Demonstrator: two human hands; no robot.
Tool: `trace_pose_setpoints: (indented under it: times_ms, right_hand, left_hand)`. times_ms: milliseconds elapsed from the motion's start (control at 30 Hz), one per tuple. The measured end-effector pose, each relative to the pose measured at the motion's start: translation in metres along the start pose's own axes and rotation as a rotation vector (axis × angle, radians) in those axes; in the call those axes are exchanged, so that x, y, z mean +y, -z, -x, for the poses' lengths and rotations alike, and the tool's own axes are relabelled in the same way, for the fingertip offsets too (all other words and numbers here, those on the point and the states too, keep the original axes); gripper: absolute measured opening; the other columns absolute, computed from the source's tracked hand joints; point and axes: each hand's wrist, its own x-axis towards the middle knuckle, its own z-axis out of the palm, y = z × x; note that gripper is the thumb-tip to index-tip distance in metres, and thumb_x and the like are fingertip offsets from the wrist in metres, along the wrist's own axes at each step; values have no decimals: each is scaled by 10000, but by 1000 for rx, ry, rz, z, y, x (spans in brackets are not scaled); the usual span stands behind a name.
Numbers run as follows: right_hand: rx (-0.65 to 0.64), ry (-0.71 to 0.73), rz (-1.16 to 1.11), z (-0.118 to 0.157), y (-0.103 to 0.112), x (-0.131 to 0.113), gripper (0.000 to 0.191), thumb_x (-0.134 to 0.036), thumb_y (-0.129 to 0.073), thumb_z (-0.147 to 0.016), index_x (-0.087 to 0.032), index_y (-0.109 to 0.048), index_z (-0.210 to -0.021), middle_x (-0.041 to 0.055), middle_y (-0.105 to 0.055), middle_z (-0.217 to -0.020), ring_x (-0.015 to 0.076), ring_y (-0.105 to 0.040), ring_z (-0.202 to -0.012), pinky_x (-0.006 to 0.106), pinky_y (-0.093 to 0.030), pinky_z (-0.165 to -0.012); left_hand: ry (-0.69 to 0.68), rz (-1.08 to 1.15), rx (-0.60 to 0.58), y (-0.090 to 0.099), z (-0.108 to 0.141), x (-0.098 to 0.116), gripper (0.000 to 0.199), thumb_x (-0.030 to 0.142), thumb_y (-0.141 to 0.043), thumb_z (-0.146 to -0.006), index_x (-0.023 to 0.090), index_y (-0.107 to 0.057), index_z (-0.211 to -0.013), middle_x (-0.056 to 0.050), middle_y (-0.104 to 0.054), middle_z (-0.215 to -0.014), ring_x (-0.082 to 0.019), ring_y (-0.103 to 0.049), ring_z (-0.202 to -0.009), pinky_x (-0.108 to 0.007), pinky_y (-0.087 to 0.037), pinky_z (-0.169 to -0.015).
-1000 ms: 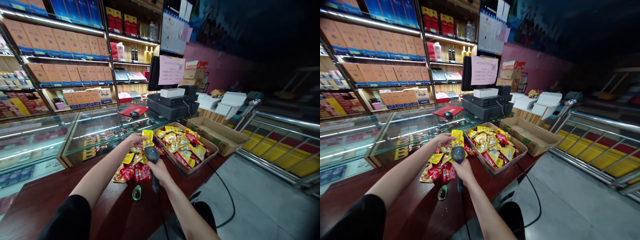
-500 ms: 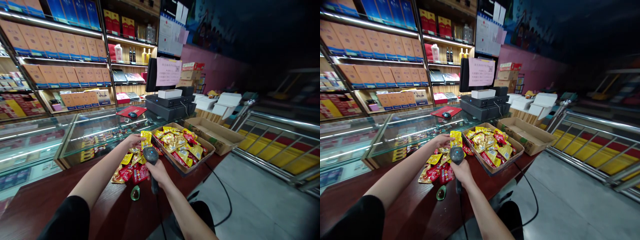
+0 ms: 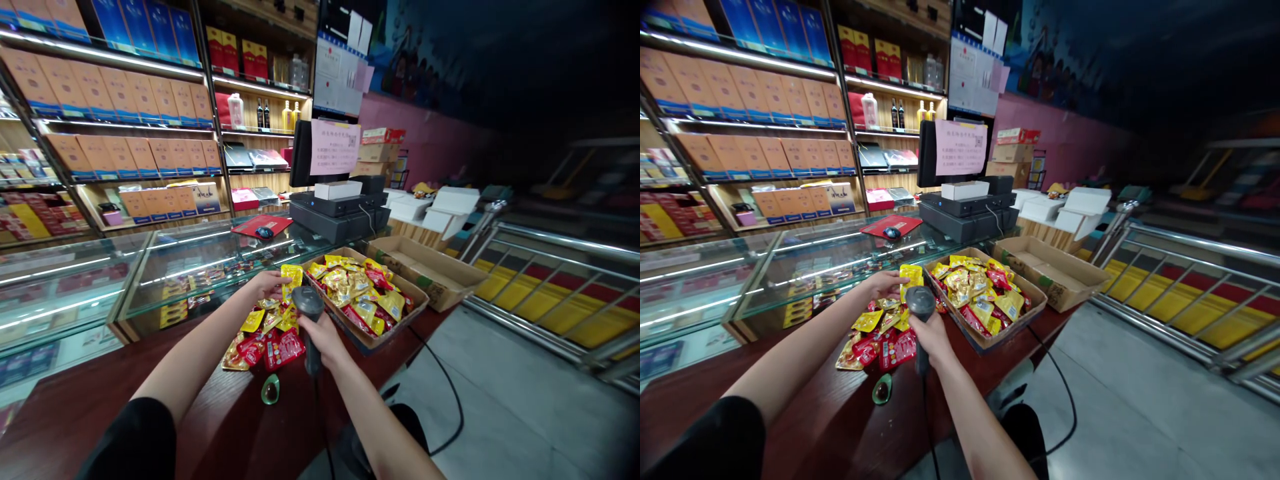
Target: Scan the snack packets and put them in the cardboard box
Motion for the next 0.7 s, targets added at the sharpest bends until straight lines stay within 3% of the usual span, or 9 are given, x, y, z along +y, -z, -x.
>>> trace_pose_setpoints:
  times_ms: [100, 267, 467, 567, 700]
  right_hand:
    - [83, -22, -79, -24, 11, -18, 202, -180, -625, -587, -163, -671, -783, 5, -678, -733, 143, -601, -686, 229, -456, -634]
    - [34, -235, -191, -75, 42, -52, 147, -132, -600, -583, -154, -630, -725, -26, -569, -554, 101, -523, -527, 223, -450, -554]
    - [56, -304, -203, -125, 103, -93, 75, -145, -591, -613, -166, -519, -616, -53, -471, -469, 84, -454, -445, 214, -431, -493]
    - [109, -261, -231, -142, 136, -109, 89, -130, -572, -626, -167, -494, -605, -50, -484, -484, 77, -453, -452, 205, -423, -502]
    - [154, -224, -268, -151, 169, -117, 74, -121, -546, -639, -165, -496, -607, -52, -459, -465, 75, -417, -438, 206, -410, -503]
  left_hand:
    - [10, 41, -23, -7, 4, 3, 434, 333, -830, -585, 166, -605, -918, -11, -665, -676, -123, -615, -496, -252, -538, -502]
    - [-31, 94, -7, -33, -5, 19, 307, 262, -796, -649, 143, -633, -881, -43, -688, -720, -123, -623, -522, -245, -542, -538]
    - [-69, 146, -88, -91, -39, 69, 146, 124, -622, -798, 113, -614, -944, -59, -674, -702, -133, -645, -593, -234, -546, -586]
    - [-70, 157, -140, -125, -61, 92, 120, 98, -534, -838, 92, -609, -932, -84, -676, -744, -135, -657, -644, -234, -547, -644]
    - [-66, 38, -62, -157, -90, 100, 106, 144, -603, -804, 88, -606, -894, -97, -670, -779, -143, -652, -659, -237, -536, -654]
